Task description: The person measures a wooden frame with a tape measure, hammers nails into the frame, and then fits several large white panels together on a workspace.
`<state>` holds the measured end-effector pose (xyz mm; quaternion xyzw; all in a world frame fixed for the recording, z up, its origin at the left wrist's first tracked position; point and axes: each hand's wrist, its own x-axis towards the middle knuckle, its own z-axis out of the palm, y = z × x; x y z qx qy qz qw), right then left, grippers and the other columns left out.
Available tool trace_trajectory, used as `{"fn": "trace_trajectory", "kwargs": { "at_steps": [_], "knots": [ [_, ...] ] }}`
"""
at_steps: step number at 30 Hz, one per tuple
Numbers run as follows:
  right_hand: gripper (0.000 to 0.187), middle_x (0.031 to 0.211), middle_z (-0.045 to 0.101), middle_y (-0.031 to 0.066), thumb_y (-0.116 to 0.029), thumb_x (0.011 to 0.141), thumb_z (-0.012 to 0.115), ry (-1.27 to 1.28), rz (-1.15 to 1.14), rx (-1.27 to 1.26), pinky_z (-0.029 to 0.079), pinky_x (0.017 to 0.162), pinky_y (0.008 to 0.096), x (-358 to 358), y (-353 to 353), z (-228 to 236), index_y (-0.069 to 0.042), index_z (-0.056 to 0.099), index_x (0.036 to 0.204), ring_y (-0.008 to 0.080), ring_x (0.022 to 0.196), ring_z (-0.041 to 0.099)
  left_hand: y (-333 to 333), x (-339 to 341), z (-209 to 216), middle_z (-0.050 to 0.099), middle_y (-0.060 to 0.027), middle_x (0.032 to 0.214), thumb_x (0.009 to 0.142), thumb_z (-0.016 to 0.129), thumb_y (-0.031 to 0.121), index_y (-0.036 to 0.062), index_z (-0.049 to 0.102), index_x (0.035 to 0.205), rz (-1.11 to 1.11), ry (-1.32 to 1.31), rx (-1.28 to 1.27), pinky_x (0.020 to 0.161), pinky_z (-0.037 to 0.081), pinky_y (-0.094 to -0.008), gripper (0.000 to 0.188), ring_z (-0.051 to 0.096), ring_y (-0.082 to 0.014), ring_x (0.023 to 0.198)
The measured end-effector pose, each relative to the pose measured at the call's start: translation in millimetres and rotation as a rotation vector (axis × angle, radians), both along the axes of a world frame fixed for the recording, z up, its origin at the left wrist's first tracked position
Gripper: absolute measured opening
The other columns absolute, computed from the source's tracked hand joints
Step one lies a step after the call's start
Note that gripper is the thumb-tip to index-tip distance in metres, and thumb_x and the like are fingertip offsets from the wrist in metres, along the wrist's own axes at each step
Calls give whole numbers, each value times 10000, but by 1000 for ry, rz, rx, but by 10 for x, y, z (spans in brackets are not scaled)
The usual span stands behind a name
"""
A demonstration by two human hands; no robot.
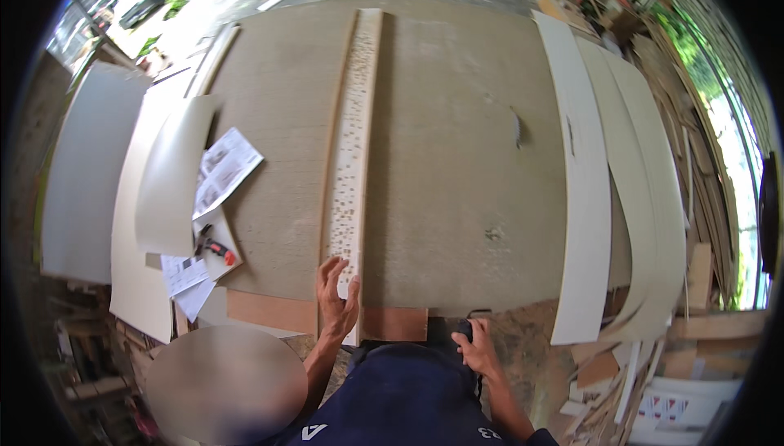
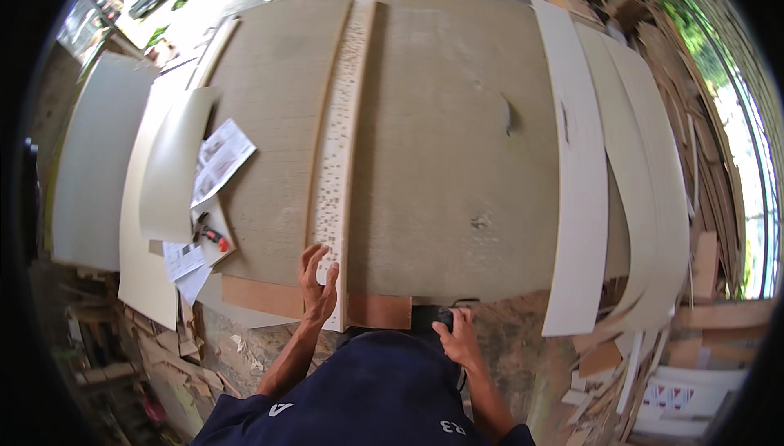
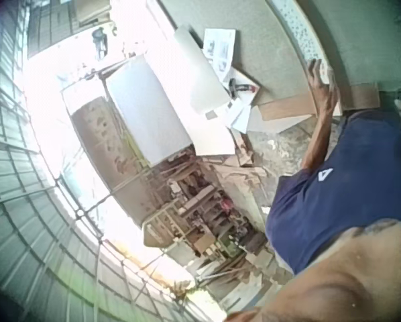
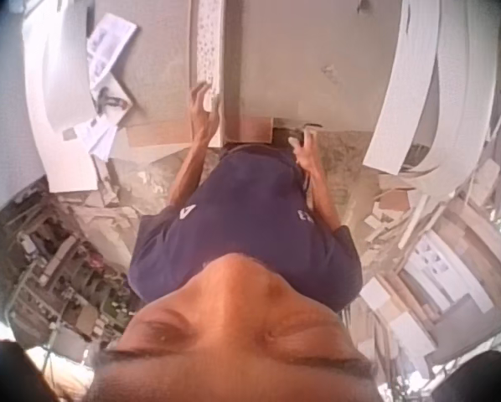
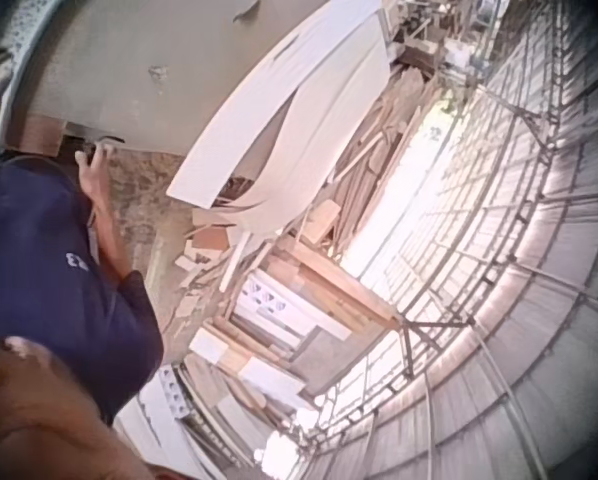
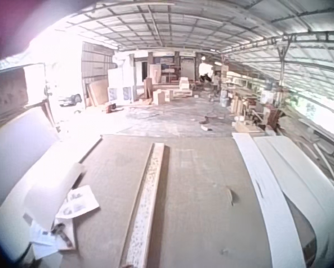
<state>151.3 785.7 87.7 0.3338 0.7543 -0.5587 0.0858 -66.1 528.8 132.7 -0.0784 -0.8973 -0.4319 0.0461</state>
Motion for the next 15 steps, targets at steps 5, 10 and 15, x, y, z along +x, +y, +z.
{"fn": "trace_trajectory", "kwargs": {
  "at_steps": [5,10,15],
  "knots": [
    [537,1167,531,177,-404,850,693,52,323,479,524,822,435,-652,36,1058,9,582,1176,372,966,627,899,83,433,600,-168,1173,890,646,131,21,631,1168,-619,-344,362,899,490,-378,300,598,-304,1066],
    [464,1037,607,155,-413,861,673,211,334,390,523,755,451,-872,273,907,-15,592,1086,379,929,631,1449,292,399,631,-145,1151,914,660,202,26,668,1130,-766,-438,341,848,494,-352,278,611,-261,1042],
    [472,986,610,151,-463,855,651,276,329,403,507,737,456,-873,898,871,-36,596,1049,368,921,623,1997,262,435,657,-122,1064,898,683,197,30,685,1109,-681,-586,333,795,500,-331,269,629,-231,946]
  ]
}}
